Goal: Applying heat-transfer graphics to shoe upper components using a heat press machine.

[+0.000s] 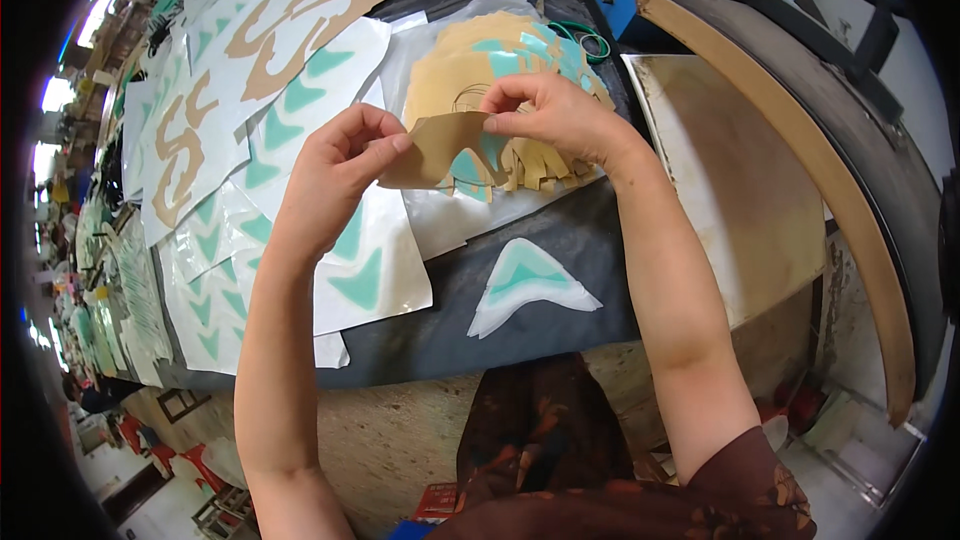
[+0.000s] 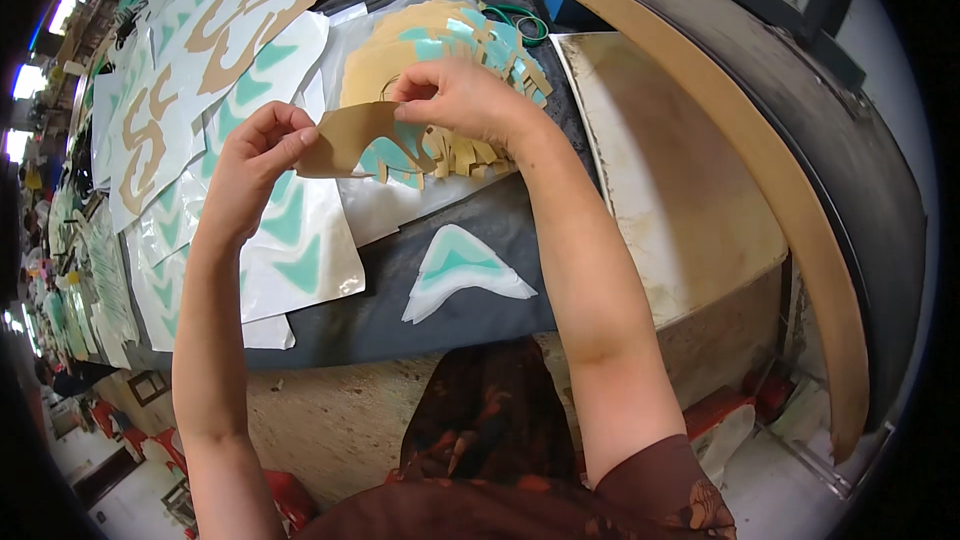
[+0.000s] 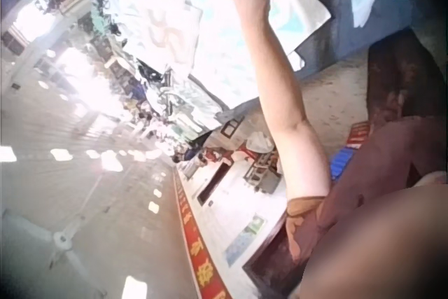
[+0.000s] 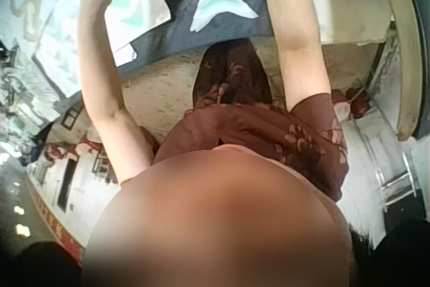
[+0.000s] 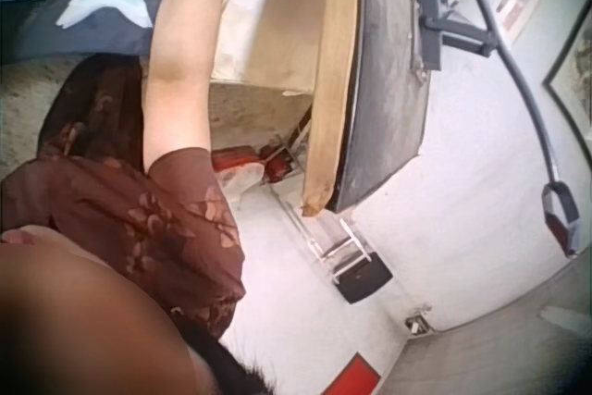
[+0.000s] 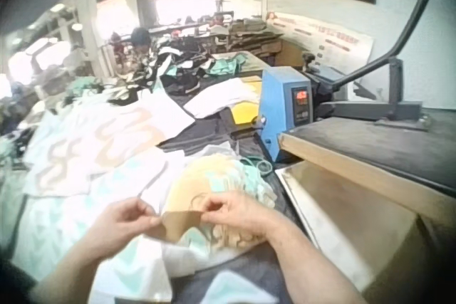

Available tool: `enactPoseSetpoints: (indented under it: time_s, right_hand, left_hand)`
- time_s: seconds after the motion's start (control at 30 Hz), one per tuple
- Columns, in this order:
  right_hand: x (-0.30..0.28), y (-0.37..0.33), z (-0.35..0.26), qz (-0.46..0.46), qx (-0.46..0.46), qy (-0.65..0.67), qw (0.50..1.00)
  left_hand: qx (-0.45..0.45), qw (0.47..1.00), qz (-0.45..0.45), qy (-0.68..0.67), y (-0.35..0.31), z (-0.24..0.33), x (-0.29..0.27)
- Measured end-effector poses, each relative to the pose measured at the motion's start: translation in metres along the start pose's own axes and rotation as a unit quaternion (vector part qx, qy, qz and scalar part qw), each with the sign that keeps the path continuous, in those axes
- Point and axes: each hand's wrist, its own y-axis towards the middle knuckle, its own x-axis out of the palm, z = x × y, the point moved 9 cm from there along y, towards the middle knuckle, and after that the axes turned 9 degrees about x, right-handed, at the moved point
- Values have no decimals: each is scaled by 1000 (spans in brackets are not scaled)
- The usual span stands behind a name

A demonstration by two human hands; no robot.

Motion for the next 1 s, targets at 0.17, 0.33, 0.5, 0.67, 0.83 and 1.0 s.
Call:
enactPoseSetpoints:
  time_s: [0.17,0.33,0.5,0.67,0.83,1.0]
  right_hand:
    - [1,-26,-6,19,-21,115,993]
    - [1,-50,-16,39,-52,188,980]
    - [12,-67,-25,5,-63,210,976]
    - [21,-90,-2,-43,-28,317,947]
    - [65,-109,46,-169,-24,494,853]
    - [124,-141,72,-205,-59,671,710]
  left_hand:
    - [-54,998,-4,-43,-16,9,3]
    - [-62,990,-74,-102,-32,22,18]
    - [-91,986,-130,-42,-36,32,36]
    - [-84,975,-201,-33,-45,53,62]
    - [-127,962,-209,-125,-66,90,89]
    - [-128,952,-178,-214,-77,93,107]
